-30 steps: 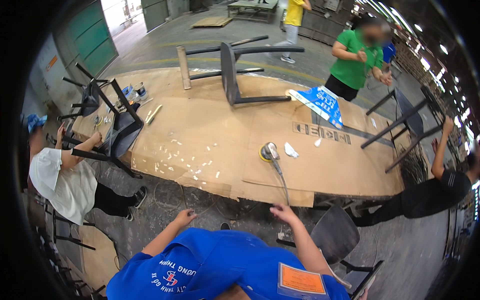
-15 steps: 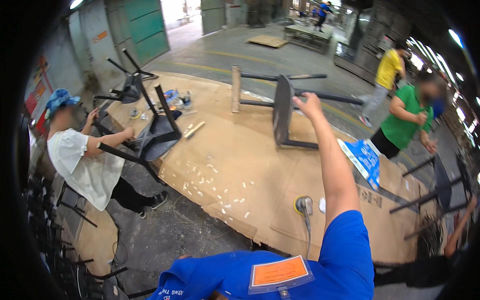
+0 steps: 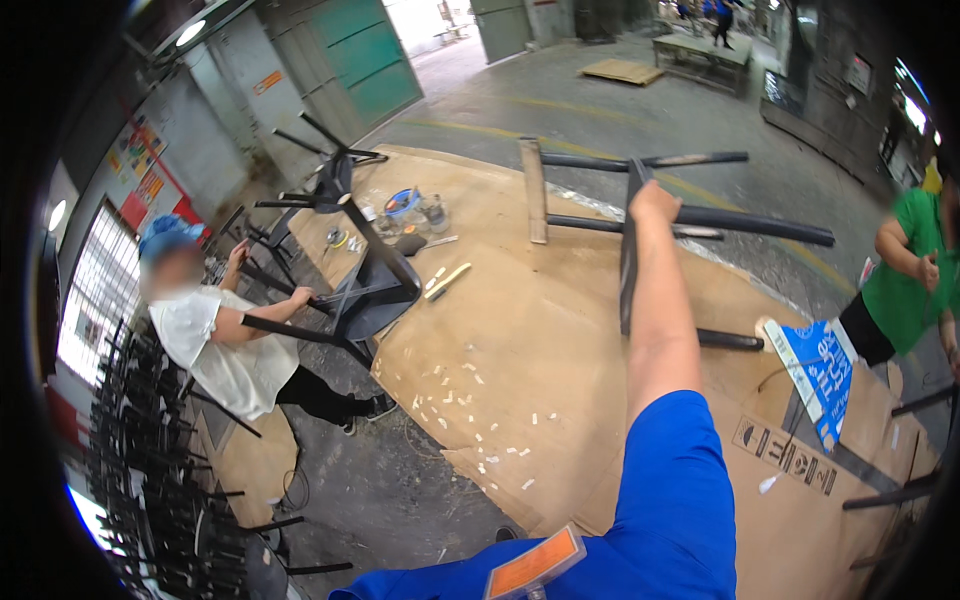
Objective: The person assembles and finishes black chairs in a workshop. They lift and position chairs, apply a substance to the legs using a small tool, and smooth the surface with a polishing tool. The person handles multiple chairs sequentially, moving them between workstations.
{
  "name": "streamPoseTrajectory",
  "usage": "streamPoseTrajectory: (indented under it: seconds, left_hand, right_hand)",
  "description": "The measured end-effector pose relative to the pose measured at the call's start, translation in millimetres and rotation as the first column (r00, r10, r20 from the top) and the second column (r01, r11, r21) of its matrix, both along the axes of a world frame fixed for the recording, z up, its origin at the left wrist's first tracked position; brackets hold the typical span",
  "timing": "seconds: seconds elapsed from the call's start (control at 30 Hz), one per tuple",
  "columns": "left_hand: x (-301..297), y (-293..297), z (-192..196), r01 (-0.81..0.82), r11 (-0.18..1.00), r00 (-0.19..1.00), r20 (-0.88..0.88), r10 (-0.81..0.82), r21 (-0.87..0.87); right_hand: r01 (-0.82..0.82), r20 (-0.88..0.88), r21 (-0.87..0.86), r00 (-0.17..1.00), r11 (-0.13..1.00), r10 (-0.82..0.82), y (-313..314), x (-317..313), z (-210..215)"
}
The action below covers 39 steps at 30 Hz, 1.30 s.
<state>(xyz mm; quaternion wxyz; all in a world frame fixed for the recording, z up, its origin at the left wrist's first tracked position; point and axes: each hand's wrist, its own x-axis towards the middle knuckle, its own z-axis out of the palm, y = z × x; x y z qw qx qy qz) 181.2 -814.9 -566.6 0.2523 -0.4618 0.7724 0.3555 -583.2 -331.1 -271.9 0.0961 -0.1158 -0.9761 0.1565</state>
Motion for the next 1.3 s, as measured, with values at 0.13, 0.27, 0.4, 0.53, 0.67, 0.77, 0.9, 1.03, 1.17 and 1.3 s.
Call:
streamPoseTrajectory:
  seconds: [0.13,0.27,0.4,0.53,0.67,0.77,0.9,1.03,1.17,1.3]
  left_hand:
    - [-35.6,-4.1,14.5,0.070,0.998,0.998,0.003,-0.070,0.003]
    - [-64.8,-9.3,25.2,0.148,0.989,0.989,0.004,-0.148,-0.008]
    - [-83.5,-13.8,42.7,0.222,0.975,0.975,0.000,-0.222,-0.009]
    - [-116.9,-7.2,77.8,0.361,0.929,0.932,0.016,-0.361,-0.080]
    - [-214.8,25.5,130.4,0.581,0.758,0.743,-0.188,-0.643,-0.297]
    - [-308.6,66.8,183.2,0.626,0.698,0.565,-0.414,-0.714,-0.349]
    - [-444.6,121.1,266.5,0.487,0.536,0.055,-0.588,-0.807,-0.690]
    - [-564.4,176.2,320.1,0.224,0.661,-0.119,-0.693,-0.711,-0.717]
    - [-589.1,212.8,323.7,0.398,0.849,0.114,-0.899,-0.422,-0.348]
    - [-543.4,219.3,323.1,0.480,0.849,0.183,-0.921,-0.343,-0.220]
  right_hand:
    - [0.007,-0.221,0.055,0.975,0.998,0.005,-11.2,34.5,-37.5]
    - [-0.062,-0.441,0.092,0.892,0.994,0.096,-45.9,111.9,-74.5]
    - [-0.132,-0.515,0.049,0.846,0.990,0.138,-61.8,174.6,-91.3]
    - [-0.208,-0.616,0.008,0.770,0.978,0.169,-63.2,236.9,-108.6]
    - [-0.265,-0.568,-0.037,0.799,0.963,0.198,-52.6,296.1,-134.4]
    - [-0.294,-0.568,-0.015,0.789,0.956,0.234,-41.9,327.8,-154.8]
    - [-0.359,-0.574,-0.044,0.773,0.932,0.271,-36.2,360.0,-179.2]
    - [-0.409,-0.484,-0.069,0.811,0.910,0.328,-30.9,386.5,-205.6]
    - [-0.432,-0.502,-0.085,0.797,0.898,0.336,-20.1,413.3,-229.0]
    - [-0.533,-0.337,-0.249,0.830,0.809,0.444,-2.0,437.4,-231.3]
